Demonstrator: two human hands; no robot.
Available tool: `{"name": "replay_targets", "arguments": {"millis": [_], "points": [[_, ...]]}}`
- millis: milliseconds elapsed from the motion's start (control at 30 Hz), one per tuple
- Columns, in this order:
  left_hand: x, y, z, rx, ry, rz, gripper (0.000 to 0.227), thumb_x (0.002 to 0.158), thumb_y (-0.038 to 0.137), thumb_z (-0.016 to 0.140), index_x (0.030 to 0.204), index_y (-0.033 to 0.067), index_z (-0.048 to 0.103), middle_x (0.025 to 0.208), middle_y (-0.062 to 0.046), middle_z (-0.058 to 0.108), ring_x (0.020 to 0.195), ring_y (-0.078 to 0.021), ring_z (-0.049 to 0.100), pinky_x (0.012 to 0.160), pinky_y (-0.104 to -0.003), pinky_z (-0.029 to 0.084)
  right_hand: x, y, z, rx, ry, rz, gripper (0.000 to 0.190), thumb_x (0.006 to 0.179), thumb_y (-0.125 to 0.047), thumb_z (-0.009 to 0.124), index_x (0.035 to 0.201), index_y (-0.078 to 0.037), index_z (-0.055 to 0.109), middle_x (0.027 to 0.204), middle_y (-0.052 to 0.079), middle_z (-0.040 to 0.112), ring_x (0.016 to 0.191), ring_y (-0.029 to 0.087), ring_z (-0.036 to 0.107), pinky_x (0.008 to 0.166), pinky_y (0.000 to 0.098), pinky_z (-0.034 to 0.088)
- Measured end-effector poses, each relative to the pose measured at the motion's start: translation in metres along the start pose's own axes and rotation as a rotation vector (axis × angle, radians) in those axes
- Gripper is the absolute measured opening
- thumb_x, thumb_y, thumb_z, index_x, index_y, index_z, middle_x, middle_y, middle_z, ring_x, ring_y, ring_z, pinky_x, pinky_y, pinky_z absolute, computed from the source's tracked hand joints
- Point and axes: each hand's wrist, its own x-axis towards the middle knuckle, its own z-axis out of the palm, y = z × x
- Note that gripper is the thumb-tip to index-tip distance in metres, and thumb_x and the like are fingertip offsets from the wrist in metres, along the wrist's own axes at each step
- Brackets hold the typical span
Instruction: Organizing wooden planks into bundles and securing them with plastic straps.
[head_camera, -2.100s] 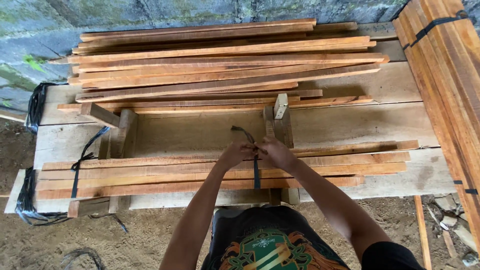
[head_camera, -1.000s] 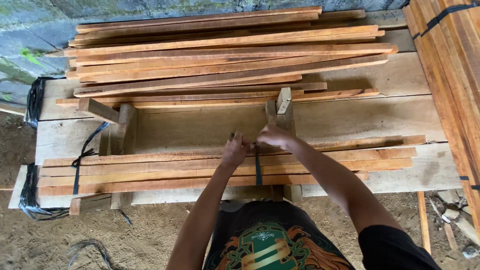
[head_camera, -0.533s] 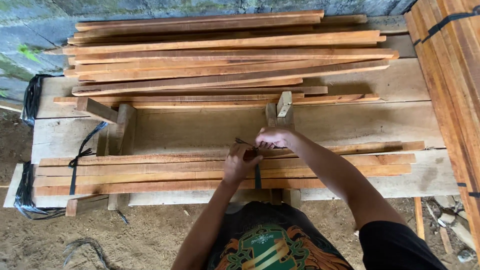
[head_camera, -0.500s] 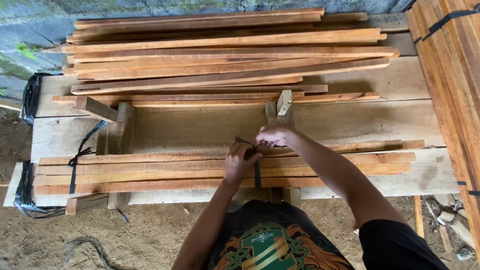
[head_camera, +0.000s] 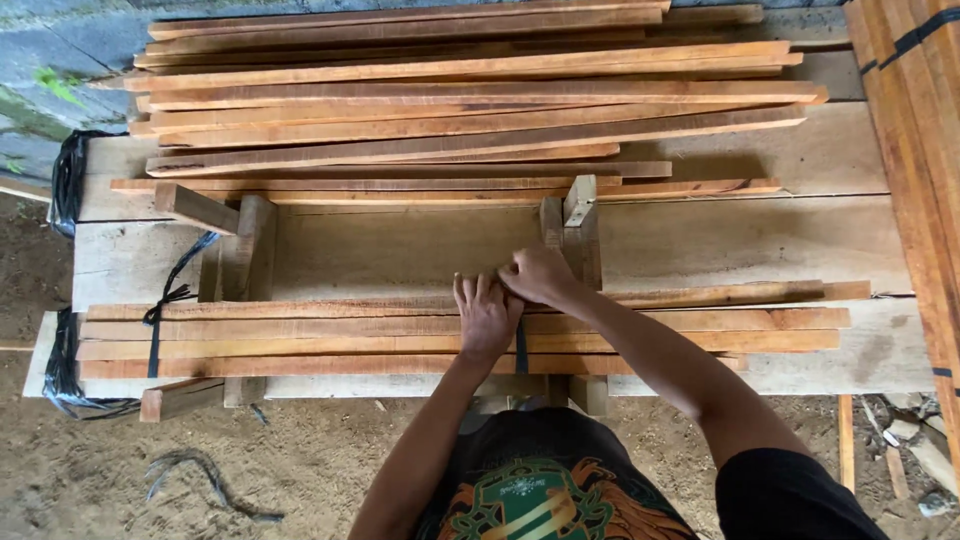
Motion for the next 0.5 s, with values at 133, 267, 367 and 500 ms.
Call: {"name": "replay_targets", "arguments": {"millis": [133,267,367,500], "points": [[-0.009,-0.006,0.016,-0.11,-0.161,-0.057,0.025,0.09,0.029,0.054,0.079,0.0085,0.063,0.108,-0.009,0.052,0.11,-0.0313,0.045,0.112,-0.054,0.024,0.027,0.026,0.022,-0.23,0.233,-0.155,0.033,0.087,-0.041,0.069,0.073,-0.013,0.058,0.061,0.01,0.06,0.06,0.032,0.069,0.057,0.0442,0.056],[-0.006,0.013,-0.011,-0.24,-0.297,-0.098,0.032,0.098,0.023,0.045,0.08,0.0053,0.065,0.108,-0.008,0.049,0.111,-0.0276,0.041,0.115,-0.05,0.019,0.058,0.047,0.036,-0.236,0.2,-0.21,0.029,0.087,-0.036,0.065,0.069,-0.016,0.053,0.061,0.004,0.06,0.06,0.024,0.067,0.061,0.0382,0.055],[-0.016,0.003,-0.004,-0.295,-0.281,-0.048,0.03,0.099,0.024,0.044,0.076,0.0104,0.057,0.102,-0.004,0.044,0.102,-0.0227,0.041,0.108,-0.045,0.024,0.069,0.044,0.035,-0.385,0.104,-0.244,0.036,0.088,-0.046,0.061,0.074,-0.013,0.055,0.064,0.013,0.063,0.069,0.034,0.07,0.063,0.0458,0.052],[-0.025,-0.008,0.004,-0.187,-0.257,0.035,0.025,0.098,0.029,0.048,0.084,0.0117,0.059,0.104,-0.005,0.047,0.107,-0.0255,0.043,0.109,-0.046,0.024,0.075,0.055,0.045,-0.432,0.15,-0.203,0.034,0.089,-0.048,0.057,0.075,-0.017,0.054,0.063,0.006,0.059,0.068,0.023,0.069,0.065,0.0345,0.053]]}}
